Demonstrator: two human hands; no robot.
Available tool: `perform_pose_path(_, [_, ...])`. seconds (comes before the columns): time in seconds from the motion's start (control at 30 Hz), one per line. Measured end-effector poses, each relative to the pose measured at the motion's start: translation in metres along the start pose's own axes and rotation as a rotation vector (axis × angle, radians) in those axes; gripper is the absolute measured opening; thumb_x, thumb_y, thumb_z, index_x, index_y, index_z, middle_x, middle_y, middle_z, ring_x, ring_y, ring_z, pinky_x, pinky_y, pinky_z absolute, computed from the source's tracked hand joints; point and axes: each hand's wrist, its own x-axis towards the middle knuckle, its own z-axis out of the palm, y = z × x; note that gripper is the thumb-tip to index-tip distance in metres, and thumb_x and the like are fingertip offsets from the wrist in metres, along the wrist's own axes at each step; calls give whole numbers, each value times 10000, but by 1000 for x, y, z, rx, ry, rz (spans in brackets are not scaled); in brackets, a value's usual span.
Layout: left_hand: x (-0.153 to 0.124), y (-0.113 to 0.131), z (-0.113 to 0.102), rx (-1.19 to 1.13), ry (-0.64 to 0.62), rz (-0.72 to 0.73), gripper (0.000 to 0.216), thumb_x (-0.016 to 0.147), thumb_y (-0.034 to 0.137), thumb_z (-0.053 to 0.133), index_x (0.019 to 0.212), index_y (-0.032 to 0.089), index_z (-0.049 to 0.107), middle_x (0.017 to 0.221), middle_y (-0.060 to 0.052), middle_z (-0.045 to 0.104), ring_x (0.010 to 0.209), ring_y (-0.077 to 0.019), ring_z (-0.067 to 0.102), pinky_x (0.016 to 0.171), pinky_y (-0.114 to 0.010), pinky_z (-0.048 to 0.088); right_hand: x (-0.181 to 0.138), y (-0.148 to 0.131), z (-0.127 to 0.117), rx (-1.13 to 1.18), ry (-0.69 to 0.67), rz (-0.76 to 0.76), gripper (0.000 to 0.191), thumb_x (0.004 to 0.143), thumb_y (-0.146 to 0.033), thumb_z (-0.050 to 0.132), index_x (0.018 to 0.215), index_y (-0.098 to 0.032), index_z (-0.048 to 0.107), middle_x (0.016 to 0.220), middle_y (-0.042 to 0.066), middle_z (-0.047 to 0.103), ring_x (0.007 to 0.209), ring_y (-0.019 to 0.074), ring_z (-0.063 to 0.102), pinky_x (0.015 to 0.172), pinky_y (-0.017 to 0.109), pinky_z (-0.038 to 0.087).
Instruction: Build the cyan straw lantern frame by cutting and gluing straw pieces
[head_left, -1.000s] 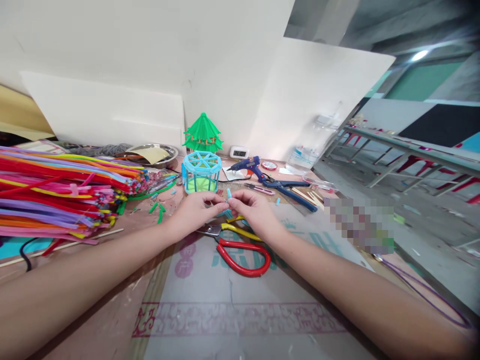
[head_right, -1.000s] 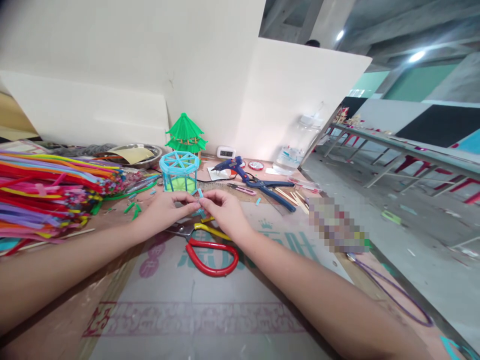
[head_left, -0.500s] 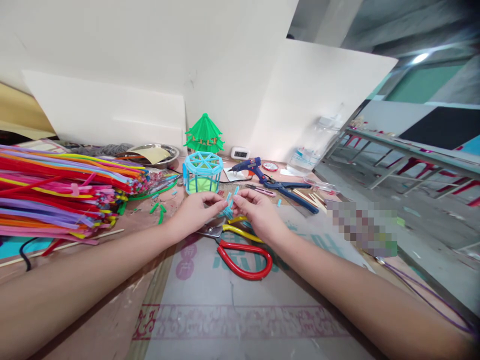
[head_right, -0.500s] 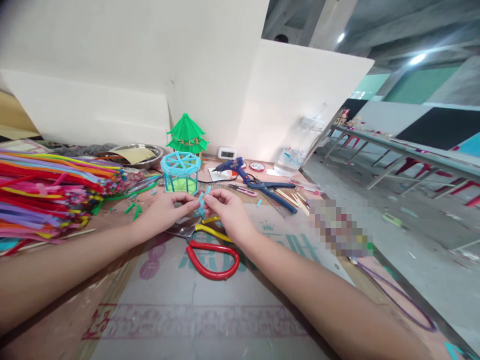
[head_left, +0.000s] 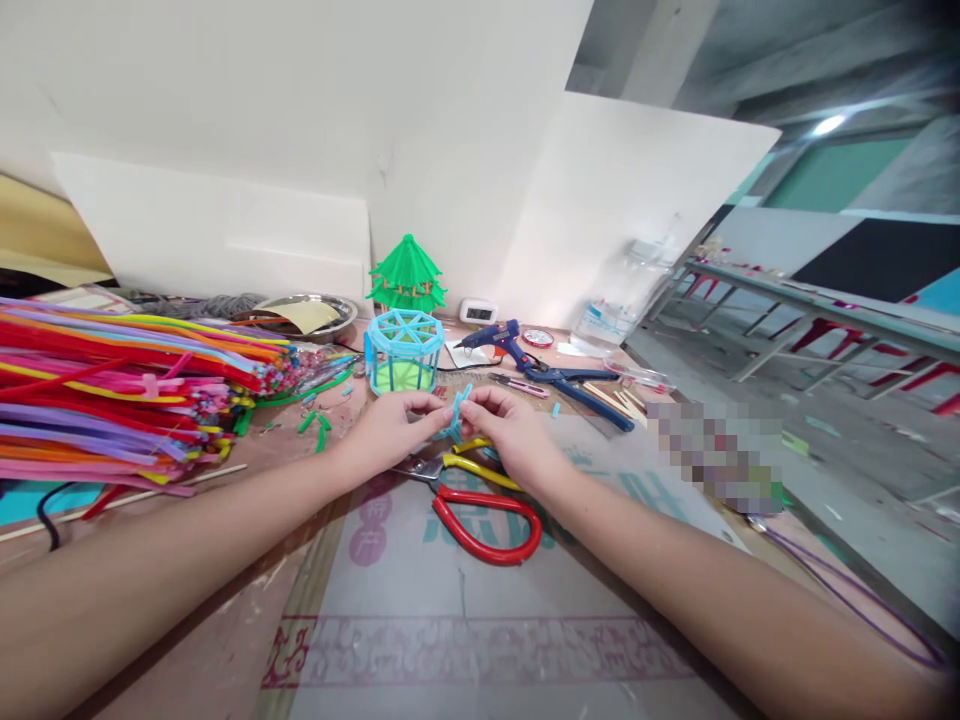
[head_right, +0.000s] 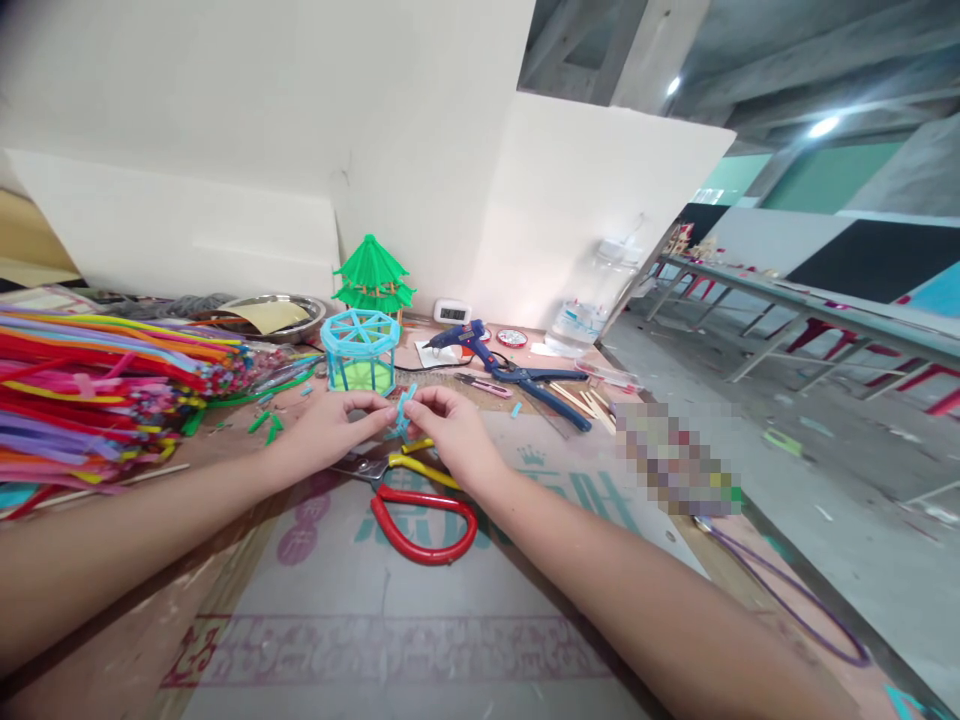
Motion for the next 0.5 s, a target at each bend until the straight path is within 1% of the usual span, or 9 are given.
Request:
perform_pose_path(0.23, [0,-3,0,22,-10,10,385,830,492,512,850,166,715,837,-26,714,782,-192,618,754,-267,466,-1,-1,1,8,-11,2,271,687,-391,732,764,-187,573,599,-49,578,570,109,540,617,258,456])
perform_pose_path(0.37, [1,-6,2,13,-7,8,343,800,484,561,849,180,713,847,-15,713,794,-187,616,752,-255,462,-2,-3,3,1,-9,-10,261,683,-374,735,755,-181,575,616,-51,577,576,100,543,608,243,454])
perform_pose_path(0.5, [2,-7,1,44,-24,4,324,798,464,550,828,183,710,833,-12,708,799,-192,610,725,-258,463,-3,-4,3,-38,-3,7,255,682,-382,733,758,-182,594,605,-46,581,564,100,539,573,233,444])
